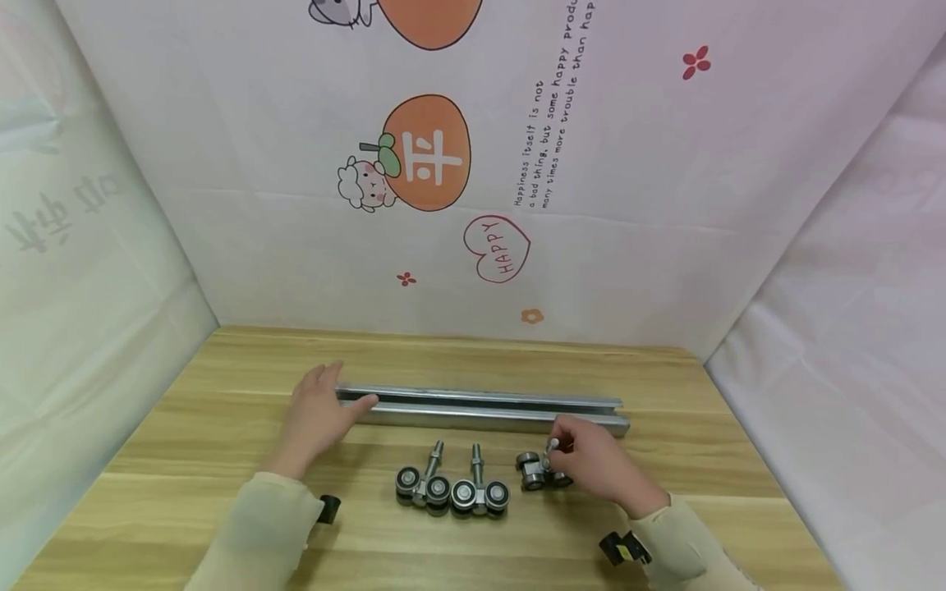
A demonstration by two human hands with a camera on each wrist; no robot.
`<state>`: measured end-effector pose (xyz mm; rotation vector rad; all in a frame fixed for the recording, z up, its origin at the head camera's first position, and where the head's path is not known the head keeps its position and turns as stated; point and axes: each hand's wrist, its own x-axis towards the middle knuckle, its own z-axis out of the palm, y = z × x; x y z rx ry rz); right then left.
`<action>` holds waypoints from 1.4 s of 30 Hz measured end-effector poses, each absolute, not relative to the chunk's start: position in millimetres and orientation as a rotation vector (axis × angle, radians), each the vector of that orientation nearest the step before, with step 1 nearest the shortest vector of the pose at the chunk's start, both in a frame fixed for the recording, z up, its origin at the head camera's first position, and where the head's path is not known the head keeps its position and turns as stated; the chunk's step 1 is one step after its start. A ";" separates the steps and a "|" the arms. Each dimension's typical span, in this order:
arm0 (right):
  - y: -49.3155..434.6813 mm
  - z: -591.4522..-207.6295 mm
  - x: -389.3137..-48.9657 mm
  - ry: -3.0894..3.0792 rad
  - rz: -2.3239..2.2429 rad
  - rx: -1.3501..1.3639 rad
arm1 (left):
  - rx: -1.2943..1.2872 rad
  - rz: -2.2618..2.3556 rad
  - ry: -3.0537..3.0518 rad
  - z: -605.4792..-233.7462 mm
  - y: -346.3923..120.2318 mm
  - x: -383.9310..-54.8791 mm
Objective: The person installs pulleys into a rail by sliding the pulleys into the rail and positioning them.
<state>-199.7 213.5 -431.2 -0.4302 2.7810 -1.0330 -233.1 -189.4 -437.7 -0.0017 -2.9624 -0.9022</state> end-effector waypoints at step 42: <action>217.6 -441.4 -197.6 2.808 -1.122 -0.362 | -0.016 -1.418 -3.023 -459.5 -240.0 -267.9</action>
